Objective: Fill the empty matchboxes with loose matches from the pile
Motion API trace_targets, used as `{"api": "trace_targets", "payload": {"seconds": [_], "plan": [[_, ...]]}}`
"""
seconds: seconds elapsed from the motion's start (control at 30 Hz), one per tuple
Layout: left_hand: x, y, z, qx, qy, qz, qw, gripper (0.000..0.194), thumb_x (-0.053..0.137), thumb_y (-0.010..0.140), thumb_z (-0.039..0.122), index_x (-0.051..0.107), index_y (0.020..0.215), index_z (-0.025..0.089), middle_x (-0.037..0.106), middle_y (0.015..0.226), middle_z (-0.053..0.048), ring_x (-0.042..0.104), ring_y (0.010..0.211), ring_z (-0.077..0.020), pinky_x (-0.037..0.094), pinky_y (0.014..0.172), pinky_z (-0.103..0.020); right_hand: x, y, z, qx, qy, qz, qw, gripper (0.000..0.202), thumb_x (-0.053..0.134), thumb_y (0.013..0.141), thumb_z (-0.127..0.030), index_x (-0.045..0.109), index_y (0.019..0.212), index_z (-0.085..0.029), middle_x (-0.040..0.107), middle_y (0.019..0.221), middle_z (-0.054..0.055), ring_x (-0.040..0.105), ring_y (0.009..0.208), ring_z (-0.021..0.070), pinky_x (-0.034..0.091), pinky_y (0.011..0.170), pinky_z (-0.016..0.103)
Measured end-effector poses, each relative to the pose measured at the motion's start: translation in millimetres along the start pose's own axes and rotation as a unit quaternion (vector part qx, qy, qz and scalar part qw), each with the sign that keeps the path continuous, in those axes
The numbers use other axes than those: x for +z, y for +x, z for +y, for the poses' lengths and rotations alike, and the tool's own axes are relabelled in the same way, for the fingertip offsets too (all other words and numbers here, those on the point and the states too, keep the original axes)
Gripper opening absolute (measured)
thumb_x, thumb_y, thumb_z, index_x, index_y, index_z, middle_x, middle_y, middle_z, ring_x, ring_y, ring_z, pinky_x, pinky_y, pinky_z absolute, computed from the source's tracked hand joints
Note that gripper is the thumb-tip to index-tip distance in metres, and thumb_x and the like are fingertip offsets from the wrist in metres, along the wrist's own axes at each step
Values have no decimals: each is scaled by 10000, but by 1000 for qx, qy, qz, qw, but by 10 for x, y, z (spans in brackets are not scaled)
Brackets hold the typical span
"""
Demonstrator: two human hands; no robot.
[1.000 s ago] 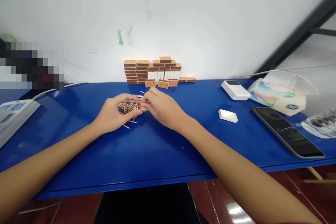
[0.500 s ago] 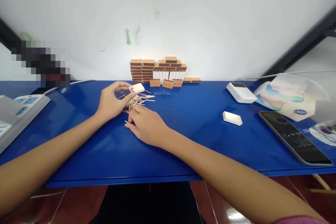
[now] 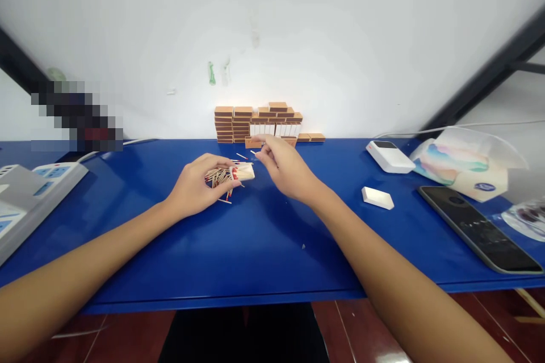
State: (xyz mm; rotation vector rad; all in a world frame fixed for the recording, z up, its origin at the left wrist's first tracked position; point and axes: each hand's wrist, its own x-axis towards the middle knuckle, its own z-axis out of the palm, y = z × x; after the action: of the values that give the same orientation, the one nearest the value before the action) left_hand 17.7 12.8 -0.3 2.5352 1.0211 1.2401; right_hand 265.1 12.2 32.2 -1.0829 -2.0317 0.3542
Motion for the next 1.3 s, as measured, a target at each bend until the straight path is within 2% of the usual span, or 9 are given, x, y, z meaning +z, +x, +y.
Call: {"api": "trace_targets", "payload": {"seconds": [0.13, 0.23, 0.4, 0.53, 0.73, 0.83, 0.9, 1.03, 1.3], "plan": [[9, -3, 29, 12, 2, -4, 1000, 331, 863, 870, 312, 699, 1144, 224, 778, 1129, -54, 726, 1049, -241, 586, 947, -413, 69, -12, -66, -16, 30, -6, 999, 181, 509, 1035, -250, 680, 1090, -227, 739, 1104, 97, 675, 1005, 249, 525, 840, 411], [5, 1, 39, 5, -5, 9, 1000, 342, 882, 848, 287, 702, 1133, 227, 784, 1105, -42, 731, 1021, -231, 593, 920, -395, 106, -13, -136, 42, 132, 17, 990, 115, 626, 980, -295, 691, 1026, -211, 755, 1016, 81, 691, 905, 222, 532, 754, 376], [-16, -2, 115, -19, -36, 49, 998, 330, 890, 839, 289, 717, 1116, 236, 789, 1080, -23, 746, 994, -213, 602, 904, -375, 137, -22, -179, 131, 255, 23, 958, 210, 779, 876, -396, 750, 932, -196, 783, 986, 73, 692, 840, 206, 536, 742, 382], [-16, 1, 148, -39, -61, 72, 995, 301, 879, 851, 315, 726, 1098, 234, 789, 1067, -31, 762, 964, -210, 612, 893, -374, 190, -41, -159, 112, 198, 37, 973, 191, 756, 876, -404, 756, 877, -213, 765, 1007, 73, 676, 904, 226, 513, 695, 370], [-3, 20, 83, -57, -29, 84, 994, 290, 879, 844, 314, 726, 1075, 227, 791, 1060, -37, 767, 958, -215, 600, 887, -375, 234, -70, -130, 74, 137, 71, 985, 243, 701, 874, -287, 722, 1102, -205, 730, 1143, 109, 659, 1007, 248, 538, 710, 369], [-35, 58, -6, -79, 2, 102, 992, 271, 868, 856, 326, 731, 1067, 224, 792, 1072, -43, 764, 963, -219, 594, 899, -390, 244, -81, -86, 35, 72, 73, 994, 176, 660, 904, -249, 713, 1067, -209, 698, 1088, 104, 650, 974, 243, 541, 729, 376], [-69, 92, -76, -86, 18, 116, 989, 257, 861, 864, 317, 734, 1065, 220, 797, 1089, -41, 760, 985, -217, 586, 923, -397, 271, -94, -52, -19, 14, 47, 999, 124, 638, 925, -222, 705, 1029, -220, 682, 1030, 89, 631, 953, 245, 533, 767, 393], [-121, 139, -182, -102, 15, 147, 984, 255, 856, 862, 271, 731, 1077, 214, 808, 1084, -34, 755, 997, -204, 585, 917, -371, 391, -141, -55, -115, -40, -72, 990, 93, 612, 976, -188, 695, 1009, -217, 669, 1002, 81, 581, 970, 249, 499, 892, 425], [-106, 112, -142, -79, 31, 125, 989, 230, 839, 871, 261, 728, 1068, 216, 796, 1091, -38, 743, 1000, -211, 568, 922, -389, 547, -181, -246, -74, -1, -161, 984, 109, 733, 966, -240, 662, 895, -199, 659, 976, 71, 588, 973, 237, 482, 880, 385]]}}
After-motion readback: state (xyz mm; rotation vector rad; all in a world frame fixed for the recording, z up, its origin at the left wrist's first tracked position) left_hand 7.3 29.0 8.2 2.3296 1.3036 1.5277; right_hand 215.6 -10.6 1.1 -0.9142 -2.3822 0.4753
